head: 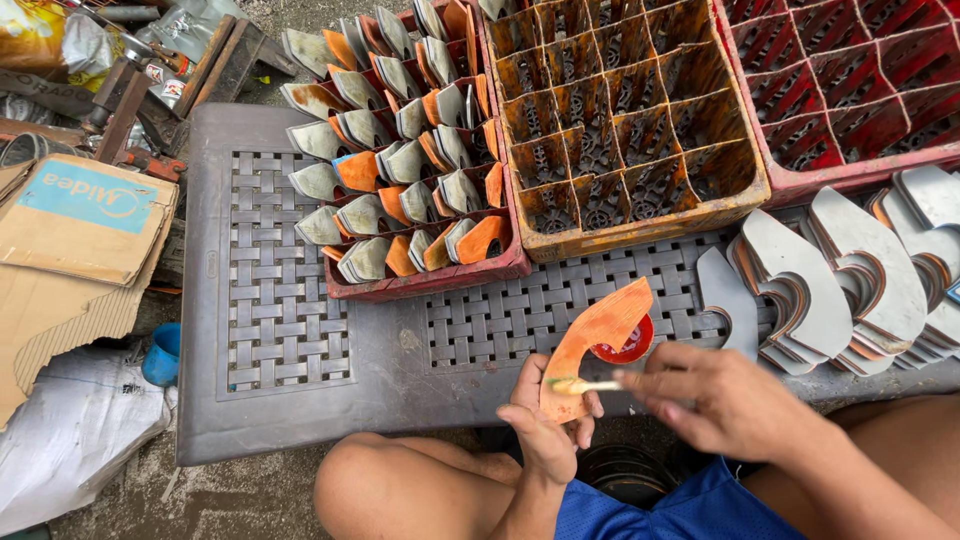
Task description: The person paints curved metal pieces with a red liquid using a toothbrush. They dip the brush into a small red container, apply the liquid to each piece, and place the painted pieces into a crate. The person repeats this process for multiple pieces.
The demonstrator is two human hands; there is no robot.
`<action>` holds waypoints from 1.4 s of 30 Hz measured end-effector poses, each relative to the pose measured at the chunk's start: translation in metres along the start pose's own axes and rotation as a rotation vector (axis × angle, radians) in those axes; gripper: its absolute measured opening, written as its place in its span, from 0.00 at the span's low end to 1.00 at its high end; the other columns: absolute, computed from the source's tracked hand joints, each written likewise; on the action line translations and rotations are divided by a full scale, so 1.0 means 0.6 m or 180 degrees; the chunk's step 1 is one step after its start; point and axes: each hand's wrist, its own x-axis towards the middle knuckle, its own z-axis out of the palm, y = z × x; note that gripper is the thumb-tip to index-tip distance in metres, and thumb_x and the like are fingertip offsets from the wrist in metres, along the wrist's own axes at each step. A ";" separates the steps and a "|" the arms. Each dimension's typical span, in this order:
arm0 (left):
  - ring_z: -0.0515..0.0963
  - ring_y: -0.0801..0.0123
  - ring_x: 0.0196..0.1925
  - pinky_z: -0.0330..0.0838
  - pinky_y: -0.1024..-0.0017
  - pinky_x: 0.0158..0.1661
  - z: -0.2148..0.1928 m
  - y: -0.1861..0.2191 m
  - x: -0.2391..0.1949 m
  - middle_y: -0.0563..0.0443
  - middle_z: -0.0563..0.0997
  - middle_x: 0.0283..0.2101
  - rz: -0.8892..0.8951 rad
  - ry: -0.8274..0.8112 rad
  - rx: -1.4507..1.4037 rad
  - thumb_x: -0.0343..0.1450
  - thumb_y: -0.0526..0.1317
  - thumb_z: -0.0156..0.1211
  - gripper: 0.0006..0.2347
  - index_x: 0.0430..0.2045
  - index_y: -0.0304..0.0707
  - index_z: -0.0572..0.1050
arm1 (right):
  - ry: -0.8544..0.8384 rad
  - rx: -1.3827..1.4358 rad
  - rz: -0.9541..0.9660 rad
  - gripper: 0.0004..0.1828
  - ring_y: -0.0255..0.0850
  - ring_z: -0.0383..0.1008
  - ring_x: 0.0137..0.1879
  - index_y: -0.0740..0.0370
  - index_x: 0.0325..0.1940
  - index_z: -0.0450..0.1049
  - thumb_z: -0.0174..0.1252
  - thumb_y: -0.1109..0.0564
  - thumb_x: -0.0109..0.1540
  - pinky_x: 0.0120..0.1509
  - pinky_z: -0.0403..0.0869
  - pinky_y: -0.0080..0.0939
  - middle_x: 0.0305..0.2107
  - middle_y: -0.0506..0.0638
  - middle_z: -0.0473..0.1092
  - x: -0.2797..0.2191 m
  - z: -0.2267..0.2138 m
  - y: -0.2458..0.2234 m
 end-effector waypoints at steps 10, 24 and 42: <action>0.67 0.78 0.17 0.58 0.82 0.16 0.001 -0.004 0.001 0.45 0.76 0.26 -0.0041 0.0005 0.0147 0.58 0.83 0.33 0.46 0.41 0.30 0.62 | 0.0350 -0.0052 0.0168 0.25 0.45 0.80 0.31 0.50 0.55 0.81 0.63 0.60 0.53 0.34 0.79 0.44 0.32 0.48 0.76 -0.002 0.006 0.012; 0.66 0.76 0.16 0.56 0.81 0.16 0.006 0.003 -0.004 0.45 0.75 0.28 0.0173 -0.0089 0.0200 0.63 0.80 0.30 0.40 0.41 0.37 0.56 | 0.1576 -0.0373 0.1214 0.20 0.49 0.75 0.35 0.58 0.57 0.77 0.62 0.61 0.59 0.40 0.73 0.47 0.34 0.55 0.72 0.000 0.023 0.009; 0.67 0.74 0.16 0.57 0.80 0.16 0.021 0.004 -0.004 0.42 0.75 0.28 0.0356 -0.0143 -0.0104 0.74 0.70 0.30 0.30 0.42 0.37 0.56 | 0.1392 -0.0267 0.0500 0.29 0.52 0.74 0.34 0.60 0.58 0.76 0.61 0.65 0.51 0.35 0.74 0.48 0.31 0.57 0.69 0.019 0.034 -0.007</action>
